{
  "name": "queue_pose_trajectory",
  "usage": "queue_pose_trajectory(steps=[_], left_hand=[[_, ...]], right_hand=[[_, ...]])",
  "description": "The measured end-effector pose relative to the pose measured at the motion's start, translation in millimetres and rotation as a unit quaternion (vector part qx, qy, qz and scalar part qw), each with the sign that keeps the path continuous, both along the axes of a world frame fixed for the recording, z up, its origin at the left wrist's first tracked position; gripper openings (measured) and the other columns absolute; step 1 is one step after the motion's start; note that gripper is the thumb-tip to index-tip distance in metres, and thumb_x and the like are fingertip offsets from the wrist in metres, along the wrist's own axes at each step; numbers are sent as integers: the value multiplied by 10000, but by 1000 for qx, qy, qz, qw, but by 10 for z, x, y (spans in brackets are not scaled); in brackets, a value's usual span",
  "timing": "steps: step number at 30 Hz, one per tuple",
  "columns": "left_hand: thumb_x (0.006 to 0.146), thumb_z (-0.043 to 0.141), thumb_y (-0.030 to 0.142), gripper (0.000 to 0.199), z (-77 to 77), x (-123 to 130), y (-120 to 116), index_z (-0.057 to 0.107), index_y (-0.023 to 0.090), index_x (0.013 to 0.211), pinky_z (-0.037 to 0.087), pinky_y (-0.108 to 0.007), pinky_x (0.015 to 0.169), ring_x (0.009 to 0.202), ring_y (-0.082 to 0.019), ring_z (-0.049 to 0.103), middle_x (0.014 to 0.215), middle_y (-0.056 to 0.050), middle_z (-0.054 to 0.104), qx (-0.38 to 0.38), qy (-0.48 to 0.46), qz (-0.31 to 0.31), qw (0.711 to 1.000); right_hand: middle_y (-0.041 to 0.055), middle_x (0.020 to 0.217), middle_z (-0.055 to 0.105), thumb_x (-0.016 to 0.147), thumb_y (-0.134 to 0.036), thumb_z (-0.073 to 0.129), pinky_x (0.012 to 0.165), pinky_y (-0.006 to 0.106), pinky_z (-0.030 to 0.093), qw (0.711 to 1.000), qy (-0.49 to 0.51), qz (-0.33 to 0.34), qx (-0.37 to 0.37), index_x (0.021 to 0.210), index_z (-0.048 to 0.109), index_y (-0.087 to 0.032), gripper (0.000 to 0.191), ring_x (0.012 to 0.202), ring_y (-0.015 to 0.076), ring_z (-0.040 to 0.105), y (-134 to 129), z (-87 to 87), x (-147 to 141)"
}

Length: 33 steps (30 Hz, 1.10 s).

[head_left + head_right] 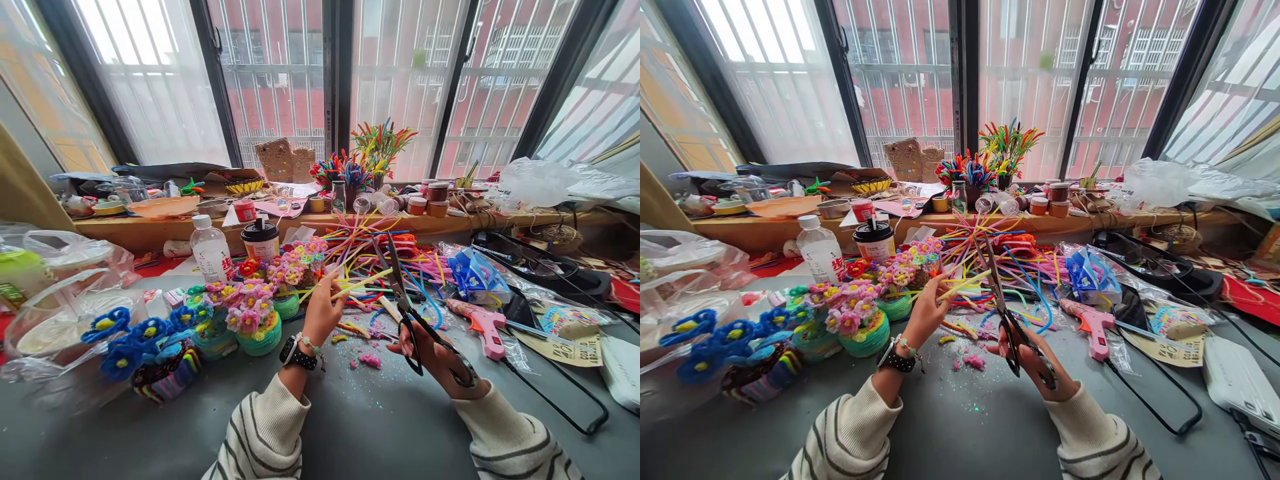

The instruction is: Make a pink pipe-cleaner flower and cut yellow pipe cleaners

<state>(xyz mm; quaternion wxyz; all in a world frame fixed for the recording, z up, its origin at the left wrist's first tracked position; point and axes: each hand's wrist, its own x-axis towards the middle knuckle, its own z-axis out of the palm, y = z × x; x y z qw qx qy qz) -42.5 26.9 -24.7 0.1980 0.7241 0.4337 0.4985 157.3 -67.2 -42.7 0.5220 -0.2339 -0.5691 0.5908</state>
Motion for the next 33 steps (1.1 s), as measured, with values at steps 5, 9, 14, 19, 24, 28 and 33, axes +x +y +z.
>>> queue_pose_trajectory(steps=[5,9,14,19,24,28,33], left_hand=[[663,582,310,561,145,14,-60,348,188,1158,443,-228,606,784,-145,544,949,-67,522,-135,-308,-88,938],[670,587,265,557,216,33,-124,355,209,1173,446,-211,621,797,-138,569,1003,-68,550,-213,-439,-210,847],[752,490,267,371,223,114,-179,458,208,1117,435,-257,757,904,-156,551,1056,-68,560,-292,-459,-315,778],[736,522,211,257,191,203,-207,573,159,983,416,-269,801,927,-172,550,1029,-65,587,-330,-434,-342,765],[643,617,125,273,168,247,-207,607,145,915,413,-250,767,840,-140,577,916,-51,635,-325,-421,-311,787],[603,651,145,225,166,249,-202,634,135,827,424,-249,719,723,-118,590,788,-34,656,-312,-431,-273,802],[604,655,180,176,165,237,-210,645,126,771,429,-232,687,680,-99,578,723,-25,648,-307,-419,-254,816]], right_hand=[[19,729,426,623,-554,519,812,424,362,999,5,38,-17,835,547,-197,416,682,149,434,6,-4,-27],[29,744,435,626,-534,520,814,417,355,998,28,52,-17,863,548,-194,416,709,160,440,-7,4,-34],[27,714,442,626,-539,519,810,421,353,997,38,59,-34,843,549,-193,409,688,159,444,-7,14,-73],[20,723,447,623,-516,547,802,420,362,995,57,55,-58,828,552,-197,379,660,141,439,-20,39,-170],[21,701,455,610,-533,554,806,430,354,994,46,72,-74,806,560,-184,400,664,143,443,-30,37,-220],[27,722,457,619,-549,538,806,430,353,995,32,72,-64,829,558,-179,426,664,141,442,-23,-15,-204],[21,723,452,631,-527,543,818,430,346,994,40,78,-66,833,556,-186,397,658,133,442,-7,-51,-197]])
